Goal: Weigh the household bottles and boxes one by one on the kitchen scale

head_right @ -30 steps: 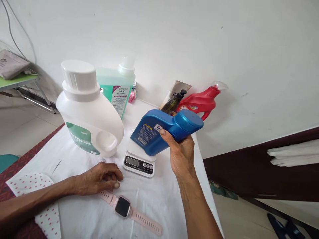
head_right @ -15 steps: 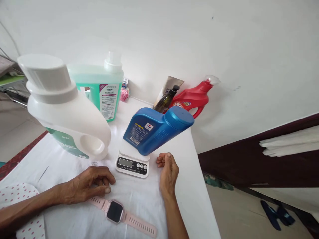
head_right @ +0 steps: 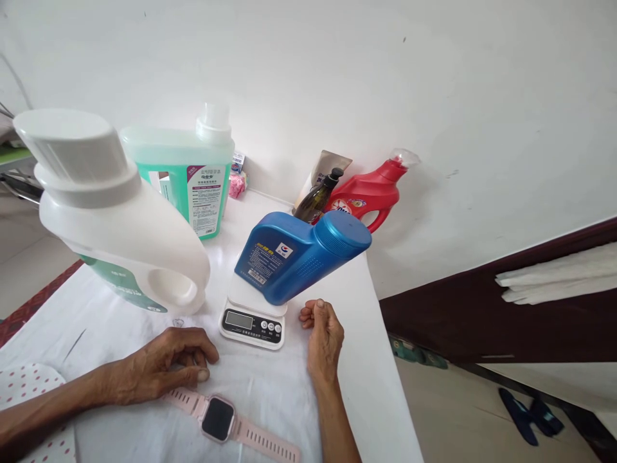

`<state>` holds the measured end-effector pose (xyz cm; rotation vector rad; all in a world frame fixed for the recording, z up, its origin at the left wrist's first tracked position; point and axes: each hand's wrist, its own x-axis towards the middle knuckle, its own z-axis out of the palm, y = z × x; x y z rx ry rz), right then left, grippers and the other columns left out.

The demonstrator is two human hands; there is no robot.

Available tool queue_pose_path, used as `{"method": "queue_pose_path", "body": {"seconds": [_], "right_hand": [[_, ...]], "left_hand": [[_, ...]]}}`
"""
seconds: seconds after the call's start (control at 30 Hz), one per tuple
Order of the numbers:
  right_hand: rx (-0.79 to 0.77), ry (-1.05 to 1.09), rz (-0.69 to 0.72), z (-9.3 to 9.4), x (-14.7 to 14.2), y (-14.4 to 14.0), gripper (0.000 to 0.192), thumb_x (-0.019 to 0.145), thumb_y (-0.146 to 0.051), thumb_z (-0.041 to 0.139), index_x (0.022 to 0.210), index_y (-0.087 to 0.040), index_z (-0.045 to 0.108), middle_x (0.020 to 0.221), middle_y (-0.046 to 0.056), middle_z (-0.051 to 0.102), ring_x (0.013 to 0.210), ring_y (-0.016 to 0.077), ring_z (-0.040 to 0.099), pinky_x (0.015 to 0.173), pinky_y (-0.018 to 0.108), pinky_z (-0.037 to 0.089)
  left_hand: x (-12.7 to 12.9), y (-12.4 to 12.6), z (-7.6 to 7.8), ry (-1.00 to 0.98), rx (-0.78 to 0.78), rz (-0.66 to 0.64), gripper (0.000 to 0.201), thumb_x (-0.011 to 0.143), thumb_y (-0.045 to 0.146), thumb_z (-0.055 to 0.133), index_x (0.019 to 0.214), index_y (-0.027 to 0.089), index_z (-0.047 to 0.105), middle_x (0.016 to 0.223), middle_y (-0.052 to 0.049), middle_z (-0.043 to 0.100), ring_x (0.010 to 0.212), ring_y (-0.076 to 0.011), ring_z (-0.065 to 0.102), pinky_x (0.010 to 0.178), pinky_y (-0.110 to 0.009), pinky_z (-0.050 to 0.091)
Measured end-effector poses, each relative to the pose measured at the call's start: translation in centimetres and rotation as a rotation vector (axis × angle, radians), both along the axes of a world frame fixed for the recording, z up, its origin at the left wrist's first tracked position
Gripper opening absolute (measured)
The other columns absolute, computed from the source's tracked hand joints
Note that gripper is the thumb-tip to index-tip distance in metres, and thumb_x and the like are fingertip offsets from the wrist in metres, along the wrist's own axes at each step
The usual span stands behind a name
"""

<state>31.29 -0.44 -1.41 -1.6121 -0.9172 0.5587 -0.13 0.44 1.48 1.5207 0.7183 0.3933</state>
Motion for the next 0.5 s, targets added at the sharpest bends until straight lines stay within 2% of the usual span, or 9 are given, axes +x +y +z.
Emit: {"method": "queue_pose_path", "body": {"seconds": [0.13,0.33,0.4,0.5], "right_hand": [[-0.015,-0.005,0.001,0.1,0.0,0.0,0.053,0.092,-0.072,0.060,0.084,-0.021,0.068,0.073,0.003,0.066,0.070,0.0196,0.060,0.067,0.033,0.047],[0.009,0.078,0.021,-0.2,0.2,0.0,0.064,0.091,-0.079,0.051,0.090,-0.018,0.069,0.078,0.007,0.068,0.073,0.0213,0.063,0.065,0.034,0.047],[0.038,0.085,0.058,0.6,0.2,0.1,0.065,0.088,-0.080,0.054,0.101,-0.018,0.069,0.092,0.009,0.071,0.075,0.0216,0.064,0.060,0.033,0.046],[0.081,-0.008,0.135,3.2,-0.4,0.4,0.067,0.080,-0.077,0.066,0.120,-0.023,0.067,0.116,0.011,0.071,0.078,0.0210,0.063,0.057,0.031,0.045]], "left_hand": [[0.0,0.0,-0.1,-0.015,0.005,0.001,0.024,0.093,0.036,0.068,0.106,0.016,0.071,0.092,-0.004,0.069,0.083,-0.0158,0.064,0.072,-0.028,0.051],[-0.1,-0.1,-0.3,-0.029,-0.014,-0.003,0.026,0.094,0.036,0.067,0.108,0.015,0.070,0.088,-0.003,0.066,0.081,-0.0150,0.063,0.073,-0.027,0.050],[-0.1,-0.1,-0.4,-0.042,-0.022,-0.001,0.026,0.093,0.036,0.068,0.107,0.014,0.070,0.087,-0.003,0.066,0.080,-0.0149,0.063,0.072,-0.027,0.049],[0.0,-0.1,-0.5,-0.065,-0.050,0.000,0.028,0.093,0.037,0.069,0.106,0.012,0.069,0.085,-0.003,0.065,0.078,-0.0150,0.064,0.072,-0.028,0.051]]}}
